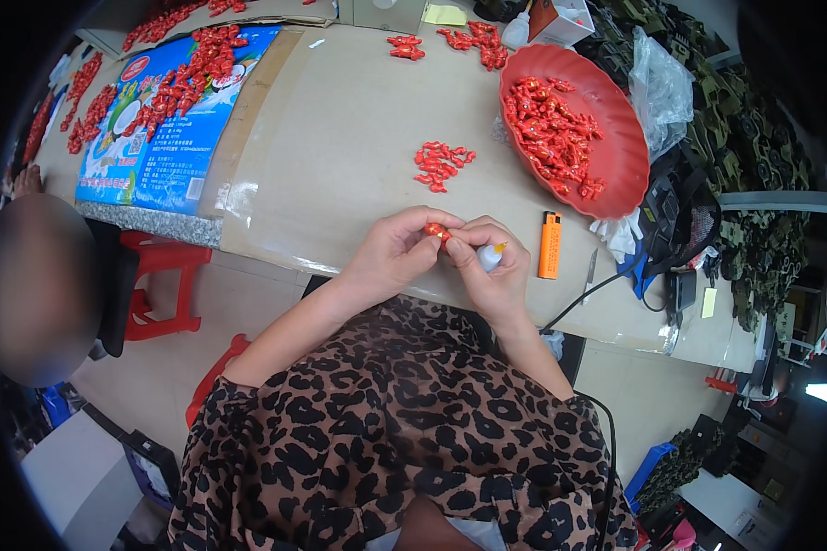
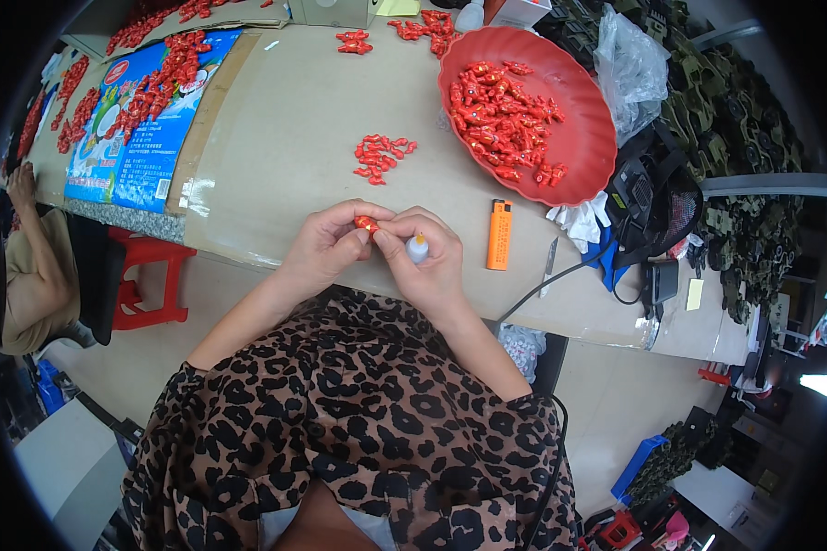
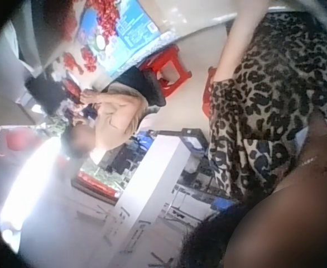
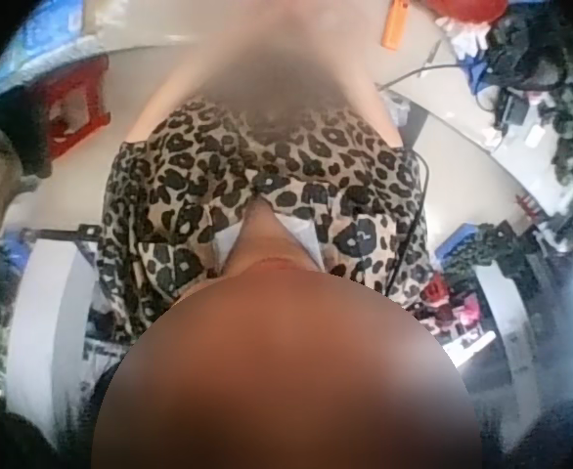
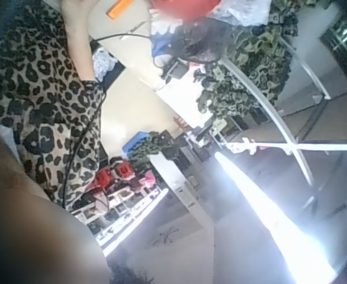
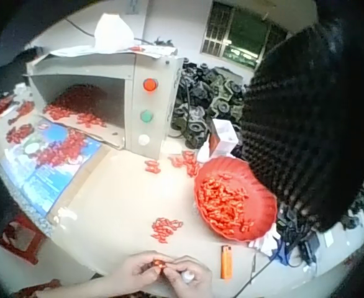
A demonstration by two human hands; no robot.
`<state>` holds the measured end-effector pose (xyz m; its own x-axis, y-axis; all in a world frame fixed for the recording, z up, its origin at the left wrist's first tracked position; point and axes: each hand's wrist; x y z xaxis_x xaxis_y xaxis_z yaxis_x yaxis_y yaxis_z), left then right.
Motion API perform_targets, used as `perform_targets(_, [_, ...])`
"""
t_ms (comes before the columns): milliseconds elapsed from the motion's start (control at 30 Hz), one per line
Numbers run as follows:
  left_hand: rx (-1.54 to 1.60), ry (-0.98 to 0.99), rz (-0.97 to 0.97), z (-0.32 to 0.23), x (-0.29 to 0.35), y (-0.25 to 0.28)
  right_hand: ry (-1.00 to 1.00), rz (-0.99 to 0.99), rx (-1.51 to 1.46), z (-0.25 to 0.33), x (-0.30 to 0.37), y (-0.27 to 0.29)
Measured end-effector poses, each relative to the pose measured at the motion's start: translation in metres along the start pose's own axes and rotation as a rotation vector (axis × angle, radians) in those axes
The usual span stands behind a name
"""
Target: The person retrieves small plastic parts from a heating chamber, applies glue to the components using a glue bottle, and joins the pieces together by hand.
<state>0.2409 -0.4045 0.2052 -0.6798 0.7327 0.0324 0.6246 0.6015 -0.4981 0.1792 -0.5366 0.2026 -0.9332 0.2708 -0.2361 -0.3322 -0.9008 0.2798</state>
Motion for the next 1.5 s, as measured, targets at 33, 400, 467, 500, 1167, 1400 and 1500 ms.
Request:
perform_targets(33, [-0.010, -0.002, -0.013, 0.000, 0.000, 0.000, -0.012, -0.004, -0.012, 0.000, 0.000, 0.000])
perform_targets(400, [0.163, 0.086, -0.018, -0.001, 0.001, 0.006, 0.171, -0.020, 0.134, 0.004, 0.003, -0.001])
perform_targets(467, [0.159, 0.067, -0.006, -0.001, 0.001, 0.007, 0.197, -0.029, 0.150, 0.003, 0.003, -0.001])
perform_targets(500, [0.141, 0.050, 0.018, 0.000, 0.000, 0.008, 0.235, -0.031, 0.174, 0.002, 0.003, -0.001])
perform_targets(1167, [0.185, -0.012, 0.072, 0.002, 0.002, 0.010, 0.239, -0.036, 0.180, 0.004, -0.001, 0.001])
perform_targets(1400, [0.261, -0.153, 0.001, 0.004, 0.002, 0.001, -0.035, -0.009, -0.217, 0.002, 0.002, 0.001])
perform_targets(1500, [0.254, -0.158, 0.011, 0.005, 0.003, 0.001, 0.019, -0.009, -0.182, 0.001, 0.002, 0.001])
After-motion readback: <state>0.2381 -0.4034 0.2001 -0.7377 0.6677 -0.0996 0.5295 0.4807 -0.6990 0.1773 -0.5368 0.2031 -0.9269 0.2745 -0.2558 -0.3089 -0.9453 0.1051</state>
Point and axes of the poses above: each hand's wrist, its own x-axis away from the middle knuckle, its own y-axis out of the back of the hand, z = x × y, and after that the axes turned 13 degrees about x, right-handed
